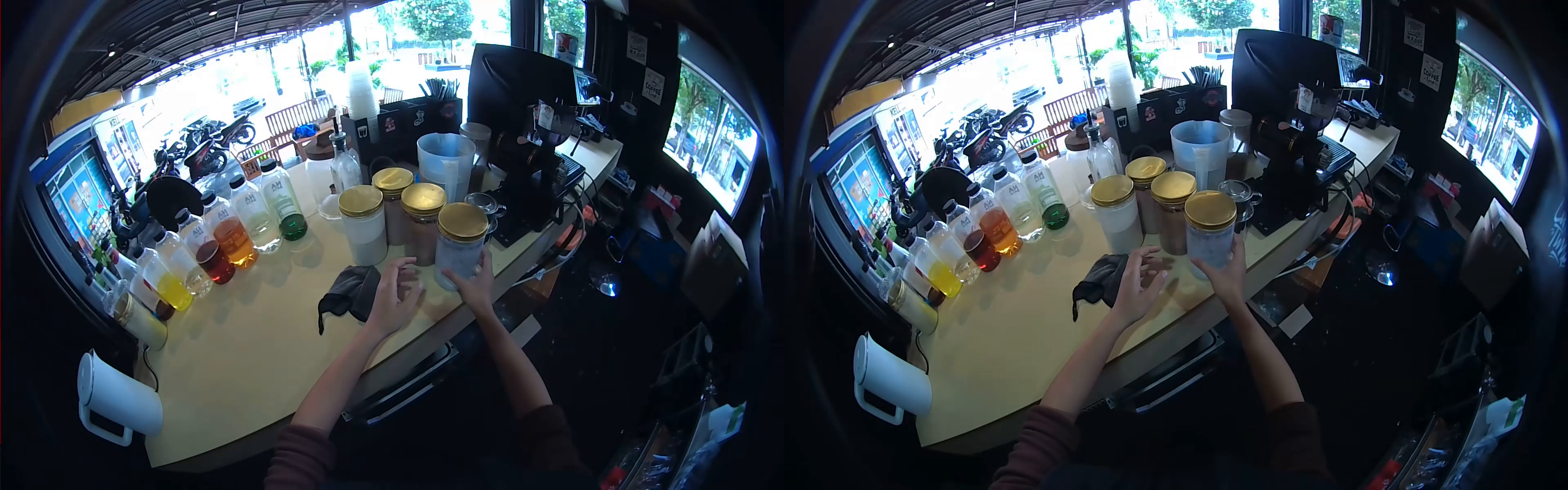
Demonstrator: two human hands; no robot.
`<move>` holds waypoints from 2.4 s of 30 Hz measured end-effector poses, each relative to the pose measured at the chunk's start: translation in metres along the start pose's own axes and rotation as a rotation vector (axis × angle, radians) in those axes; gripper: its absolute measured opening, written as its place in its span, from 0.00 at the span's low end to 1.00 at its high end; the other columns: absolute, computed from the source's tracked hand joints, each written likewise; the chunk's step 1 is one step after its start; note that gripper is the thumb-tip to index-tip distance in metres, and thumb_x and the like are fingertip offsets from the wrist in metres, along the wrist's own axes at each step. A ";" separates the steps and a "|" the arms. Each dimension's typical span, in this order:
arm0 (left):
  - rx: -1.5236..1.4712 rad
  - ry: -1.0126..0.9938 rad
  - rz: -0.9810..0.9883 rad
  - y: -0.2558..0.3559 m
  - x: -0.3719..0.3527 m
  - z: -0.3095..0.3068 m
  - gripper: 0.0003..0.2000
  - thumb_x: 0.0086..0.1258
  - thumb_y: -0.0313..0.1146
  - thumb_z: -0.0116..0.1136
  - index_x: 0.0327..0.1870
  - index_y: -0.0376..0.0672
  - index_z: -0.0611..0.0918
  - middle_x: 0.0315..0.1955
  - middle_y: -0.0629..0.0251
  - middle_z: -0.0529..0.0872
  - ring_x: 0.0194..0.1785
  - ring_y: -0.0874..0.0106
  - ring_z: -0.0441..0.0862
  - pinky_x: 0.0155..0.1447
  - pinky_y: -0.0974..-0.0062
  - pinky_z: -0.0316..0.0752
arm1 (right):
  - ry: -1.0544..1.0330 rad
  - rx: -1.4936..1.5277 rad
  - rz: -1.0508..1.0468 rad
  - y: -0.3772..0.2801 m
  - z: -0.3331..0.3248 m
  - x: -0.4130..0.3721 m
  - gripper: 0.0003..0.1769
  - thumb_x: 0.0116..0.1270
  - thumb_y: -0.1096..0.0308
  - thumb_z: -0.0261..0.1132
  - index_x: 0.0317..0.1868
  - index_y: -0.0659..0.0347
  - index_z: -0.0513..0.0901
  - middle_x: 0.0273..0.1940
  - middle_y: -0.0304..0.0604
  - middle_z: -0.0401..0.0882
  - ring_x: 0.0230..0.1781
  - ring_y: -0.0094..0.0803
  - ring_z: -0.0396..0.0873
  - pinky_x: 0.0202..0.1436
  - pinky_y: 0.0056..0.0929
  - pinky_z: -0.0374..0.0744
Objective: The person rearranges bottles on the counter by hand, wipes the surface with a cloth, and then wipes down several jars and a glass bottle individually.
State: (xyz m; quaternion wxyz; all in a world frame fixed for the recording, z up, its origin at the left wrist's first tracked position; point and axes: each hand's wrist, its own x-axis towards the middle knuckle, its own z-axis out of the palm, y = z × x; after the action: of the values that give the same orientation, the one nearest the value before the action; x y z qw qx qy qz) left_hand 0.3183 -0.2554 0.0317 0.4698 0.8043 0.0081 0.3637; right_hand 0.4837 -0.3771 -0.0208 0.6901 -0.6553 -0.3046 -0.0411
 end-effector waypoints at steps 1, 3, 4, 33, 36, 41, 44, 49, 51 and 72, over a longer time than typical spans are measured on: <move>0.025 0.002 0.016 0.004 -0.002 -0.005 0.21 0.64 0.25 0.58 0.59 0.38 0.69 0.51 0.57 0.72 0.51 0.68 0.77 0.53 0.72 0.75 | 0.043 -0.038 -0.027 0.000 -0.001 -0.005 0.52 0.43 0.64 0.82 0.66 0.68 0.60 0.58 0.51 0.70 0.61 0.40 0.70 0.64 0.39 0.68; 0.063 0.030 0.041 0.011 -0.006 -0.020 0.21 0.64 0.24 0.58 0.59 0.38 0.69 0.52 0.58 0.72 0.51 0.68 0.78 0.53 0.72 0.74 | 0.066 -0.065 -0.073 -0.012 -0.001 -0.008 0.51 0.42 0.65 0.82 0.64 0.68 0.62 0.56 0.50 0.72 0.58 0.39 0.72 0.62 0.38 0.70; 0.007 0.030 -0.015 0.013 -0.012 -0.030 0.22 0.64 0.24 0.58 0.60 0.38 0.69 0.52 0.59 0.72 0.52 0.70 0.76 0.54 0.73 0.74 | -0.006 -0.046 -0.149 -0.030 -0.002 -0.012 0.50 0.43 0.65 0.82 0.63 0.68 0.63 0.56 0.50 0.72 0.58 0.38 0.73 0.61 0.37 0.71; 0.486 0.914 -0.538 0.032 -0.331 -0.421 0.33 0.67 0.36 0.61 0.69 0.36 0.60 0.64 0.50 0.67 0.67 0.58 0.66 0.68 0.62 0.62 | -1.204 0.421 -0.111 -0.195 0.582 -0.260 0.47 0.38 0.59 0.82 0.60 0.65 0.72 0.52 0.50 0.76 0.56 0.40 0.74 0.59 0.37 0.74; 0.515 0.871 -0.538 0.027 -0.336 -0.429 0.32 0.67 0.36 0.61 0.68 0.35 0.60 0.64 0.49 0.66 0.67 0.57 0.66 0.69 0.63 0.61 | -1.156 0.392 -0.110 -0.194 0.606 -0.276 0.44 0.39 0.66 0.83 0.59 0.65 0.73 0.52 0.45 0.78 0.53 0.36 0.75 0.54 0.36 0.77; 0.491 0.851 -0.568 0.029 -0.337 -0.437 0.32 0.67 0.35 0.61 0.68 0.35 0.61 0.64 0.49 0.66 0.68 0.58 0.65 0.69 0.63 0.62 | -1.053 0.431 -0.208 -0.202 0.610 -0.294 0.47 0.40 0.65 0.82 0.61 0.67 0.68 0.53 0.50 0.76 0.56 0.39 0.73 0.59 0.37 0.72; 0.459 0.868 -0.590 0.031 -0.333 -0.436 0.31 0.66 0.34 0.62 0.67 0.35 0.61 0.64 0.49 0.66 0.69 0.58 0.65 0.69 0.63 0.62 | -1.012 0.448 -0.202 -0.204 0.609 -0.300 0.50 0.41 0.64 0.82 0.62 0.69 0.64 0.54 0.53 0.74 0.57 0.41 0.72 0.62 0.37 0.71; 0.456 0.891 -0.514 0.015 -0.337 -0.439 0.30 0.66 0.31 0.61 0.67 0.35 0.62 0.64 0.49 0.67 0.68 0.59 0.67 0.68 0.64 0.63 | -1.027 0.344 -0.210 -0.208 0.603 -0.301 0.50 0.42 0.61 0.82 0.62 0.70 0.62 0.55 0.55 0.73 0.58 0.44 0.72 0.62 0.38 0.70; 0.419 0.919 -0.483 0.013 -0.338 -0.439 0.29 0.66 0.30 0.61 0.67 0.35 0.63 0.63 0.49 0.68 0.67 0.59 0.68 0.68 0.65 0.63 | -1.000 0.342 -0.226 -0.209 0.601 -0.303 0.51 0.42 0.61 0.82 0.62 0.70 0.62 0.56 0.57 0.71 0.59 0.45 0.71 0.63 0.39 0.70; 0.291 0.181 -0.322 0.037 -0.159 -0.277 0.17 0.65 0.32 0.60 0.54 0.39 0.76 0.49 0.57 0.81 0.55 0.66 0.79 0.57 0.66 0.73 | -0.881 0.142 -0.162 -0.123 0.220 -0.106 0.07 0.67 0.68 0.66 0.35 0.64 0.80 0.36 0.40 0.80 0.36 0.23 0.79 0.37 0.21 0.78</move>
State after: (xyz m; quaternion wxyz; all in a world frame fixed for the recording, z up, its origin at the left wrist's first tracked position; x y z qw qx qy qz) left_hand 0.0249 -0.1254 0.0496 0.3984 0.8159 0.2308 0.3495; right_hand 0.2613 -0.2262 0.0277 0.5327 -0.5352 -0.6214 0.2088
